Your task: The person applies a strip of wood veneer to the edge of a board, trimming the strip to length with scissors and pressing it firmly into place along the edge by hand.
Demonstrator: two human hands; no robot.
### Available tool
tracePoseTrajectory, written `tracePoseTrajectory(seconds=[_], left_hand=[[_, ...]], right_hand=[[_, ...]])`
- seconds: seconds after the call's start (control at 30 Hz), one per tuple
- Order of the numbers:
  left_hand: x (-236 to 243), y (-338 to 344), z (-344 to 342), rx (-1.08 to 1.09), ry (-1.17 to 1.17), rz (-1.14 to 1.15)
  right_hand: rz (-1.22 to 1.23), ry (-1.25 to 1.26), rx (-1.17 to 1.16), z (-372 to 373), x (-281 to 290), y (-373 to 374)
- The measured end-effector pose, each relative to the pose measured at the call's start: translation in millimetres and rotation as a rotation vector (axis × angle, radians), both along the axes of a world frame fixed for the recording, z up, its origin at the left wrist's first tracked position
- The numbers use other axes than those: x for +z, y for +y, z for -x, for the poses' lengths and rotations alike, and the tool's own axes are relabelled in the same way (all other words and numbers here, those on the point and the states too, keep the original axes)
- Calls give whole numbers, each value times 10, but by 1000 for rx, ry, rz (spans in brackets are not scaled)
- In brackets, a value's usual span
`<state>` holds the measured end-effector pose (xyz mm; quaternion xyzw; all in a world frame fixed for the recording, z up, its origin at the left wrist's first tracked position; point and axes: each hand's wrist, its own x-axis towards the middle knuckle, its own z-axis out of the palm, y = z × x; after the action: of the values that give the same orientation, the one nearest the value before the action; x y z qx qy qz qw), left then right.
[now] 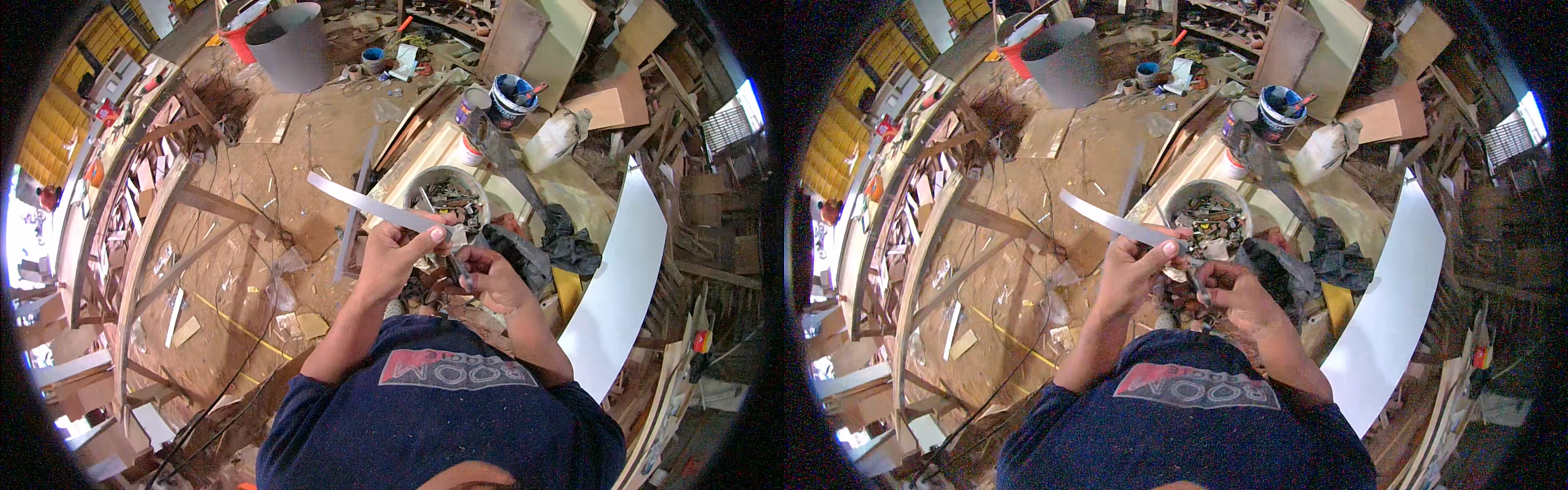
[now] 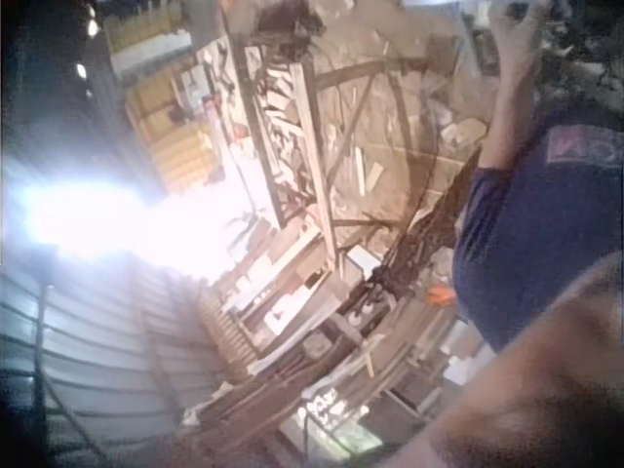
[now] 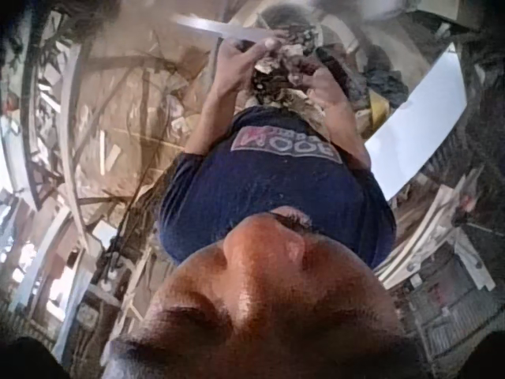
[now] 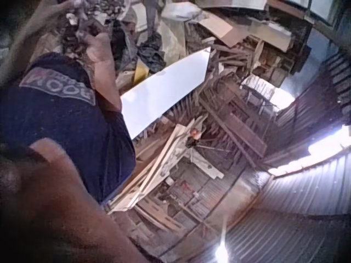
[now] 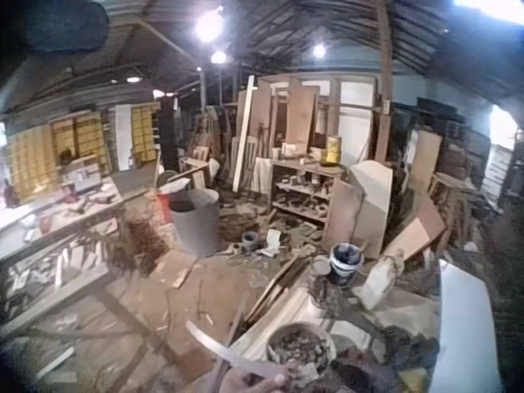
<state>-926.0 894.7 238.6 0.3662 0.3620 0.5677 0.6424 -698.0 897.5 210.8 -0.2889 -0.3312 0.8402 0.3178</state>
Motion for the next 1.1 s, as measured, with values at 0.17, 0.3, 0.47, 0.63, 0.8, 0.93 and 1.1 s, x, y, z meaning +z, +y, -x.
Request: tracePoseTrajectory(seconds=[0.17, 0.3, 0.47, 0.63, 0.8, 0.93, 1.1], left_hand=[[-55, -247, 109, 161, -60, 54], [14, -316, 146, 353, -209, 91], [96, -402, 132, 438, -163, 115], [72, -445, 92, 436, -135, 129], [133, -473, 59, 429, -204, 195], [116, -502, 111, 397, -160, 167], [175, -516, 67, 419, -239, 194]], right_hand=[[-59, -312, 73, 220, 230, -55], [-223, -346, -40, 204, -167, -147], [-306, -185, 58, 389, 28, -251], [-347, -263, 128, 458, 40, -283], [-374, -273, 129, 481, 29, -260], [-542, -286, 154, 481, 18, -224], [-561, -279, 153, 499, 24, -223]])
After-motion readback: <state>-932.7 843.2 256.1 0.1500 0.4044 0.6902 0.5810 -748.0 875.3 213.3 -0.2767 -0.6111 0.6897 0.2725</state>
